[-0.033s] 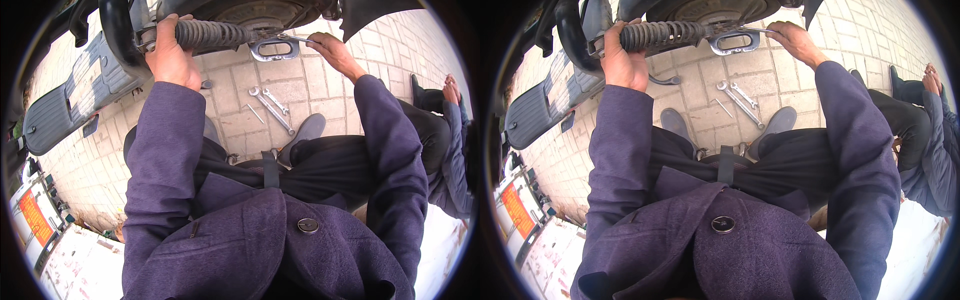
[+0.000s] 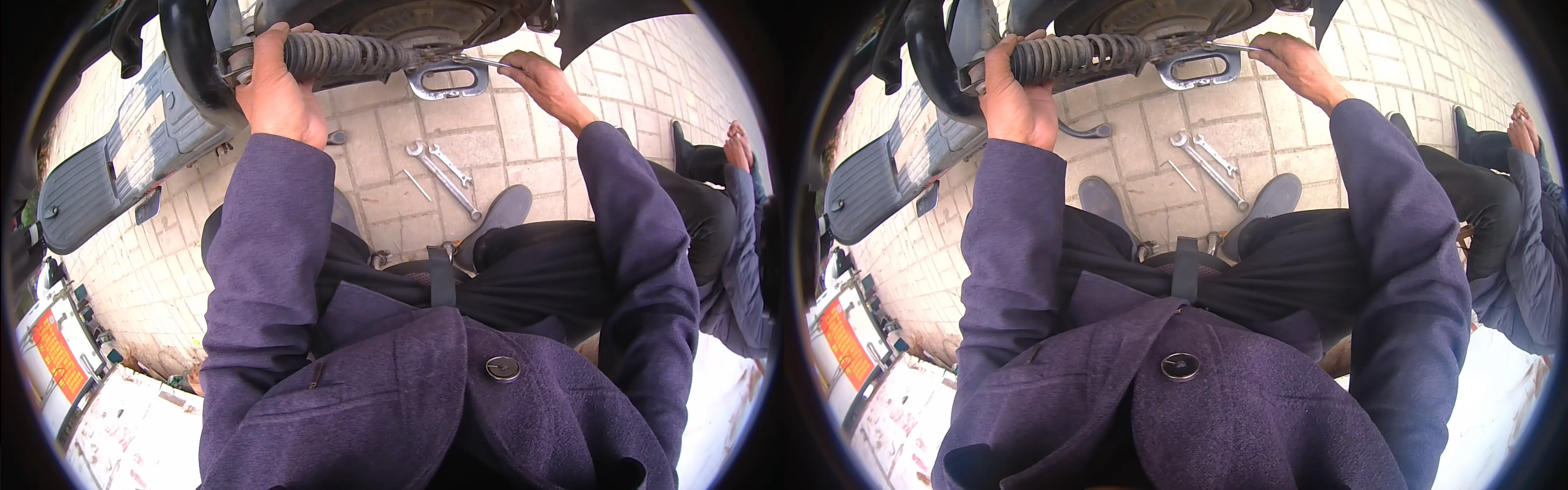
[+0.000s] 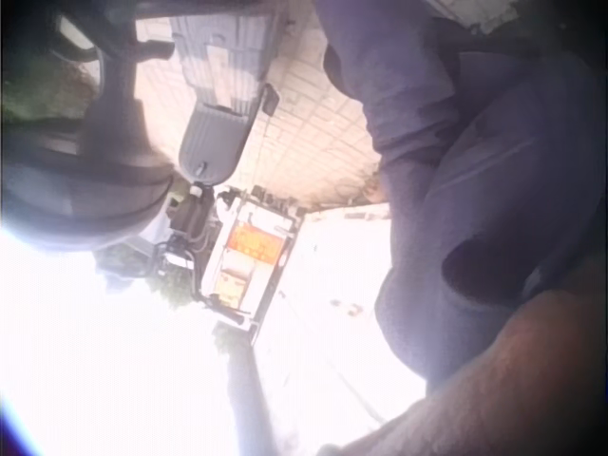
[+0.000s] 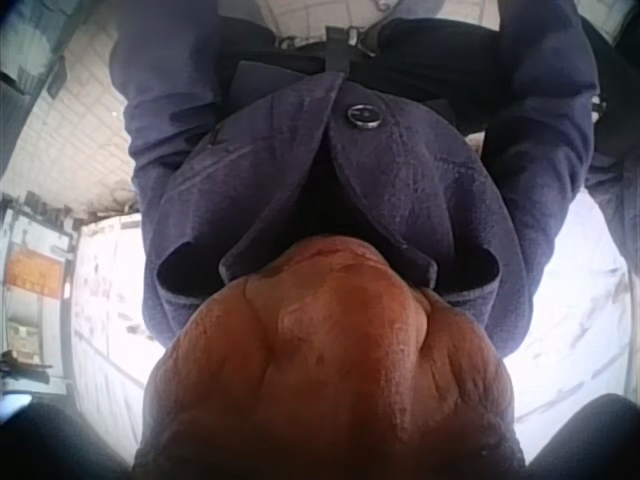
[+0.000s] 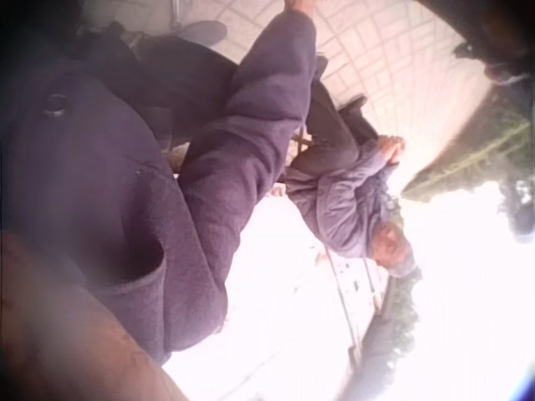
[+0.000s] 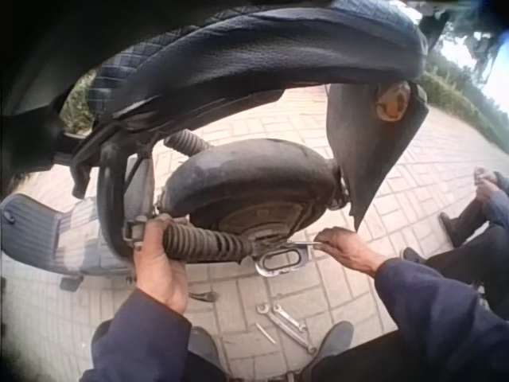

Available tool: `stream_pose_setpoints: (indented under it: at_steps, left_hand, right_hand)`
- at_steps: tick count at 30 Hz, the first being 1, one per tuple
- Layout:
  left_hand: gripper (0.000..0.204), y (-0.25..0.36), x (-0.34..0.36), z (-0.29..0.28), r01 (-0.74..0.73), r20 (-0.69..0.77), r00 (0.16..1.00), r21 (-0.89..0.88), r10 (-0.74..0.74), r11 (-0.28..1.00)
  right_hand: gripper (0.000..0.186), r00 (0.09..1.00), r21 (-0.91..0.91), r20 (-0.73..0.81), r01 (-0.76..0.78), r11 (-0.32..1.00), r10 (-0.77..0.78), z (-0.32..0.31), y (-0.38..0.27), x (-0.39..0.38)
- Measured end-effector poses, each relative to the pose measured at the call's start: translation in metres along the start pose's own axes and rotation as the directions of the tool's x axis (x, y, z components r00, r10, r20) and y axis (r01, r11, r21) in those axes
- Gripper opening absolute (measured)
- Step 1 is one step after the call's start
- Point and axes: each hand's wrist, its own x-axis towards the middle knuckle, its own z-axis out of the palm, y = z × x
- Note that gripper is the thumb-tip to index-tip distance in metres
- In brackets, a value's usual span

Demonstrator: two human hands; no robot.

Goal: The person uses a wrench to tighten a bolt on the rear suspension of a motorcycle. They repeatedly reposition the wrench and apply torque to the fastener while seated on the ground.

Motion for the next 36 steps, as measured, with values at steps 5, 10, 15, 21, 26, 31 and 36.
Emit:
stream_pose_setpoints:
  at_steps: [5, 10, 15, 21, 26, 31, 36]
  left_hand:
    - [0.034, -0.001, 0.000, 0.000, -0.020, 0.008, 1.000, 0.006, 0.020, 1.000]
    - [0.032, -0.001, 0.001, 0.000, -0.015, 0.009, 1.000, 0.003, 0.015, 1.000]
    - [0.031, -0.003, 0.001, -0.001, -0.030, 0.013, 0.999, -0.006, 0.030, 1.000]
    - [0.032, -0.004, 0.009, -0.008, -0.005, 0.029, 1.000, -0.061, 0.007, 0.998]
    - [0.032, -0.004, 0.011, -0.008, 0.001, 0.032, 0.999, -0.078, 0.002, 0.997]
    - [0.024, -0.007, 0.005, -0.006, -0.045, 0.017, 0.999, -0.102, 0.047, 0.994]
    - [0.034, -0.006, 0.010, -0.009, -0.006, 0.034, 0.999, -0.085, 0.008, 0.996]
  right_hand:
    - [0.036, 0.999, 0.001, -0.026, -0.029, 1.000, 0.029, 0.007, 0.007, 0.009]
    - [0.038, 0.998, -0.021, -0.026, -0.050, 0.999, 0.050, 0.014, 0.012, 0.014]
    - [0.037, 0.999, -0.039, -0.037, 0.011, 0.999, -0.013, 0.014, 0.012, 0.014]
    - [0.034, 0.998, -0.135, -0.030, 0.044, 0.990, -0.048, 0.009, 0.009, 0.014]
    - [0.032, 0.999, -0.221, -0.006, 0.034, 0.975, -0.036, 0.008, 0.005, 0.016]
    - [0.032, 0.996, -0.241, -0.004, 0.081, 0.967, -0.084, 0.006, 0.002, 0.016]
    - [0.032, 0.999, -0.215, 0.017, 0.034, 0.976, -0.031, 0.013, 0.001, 0.016]
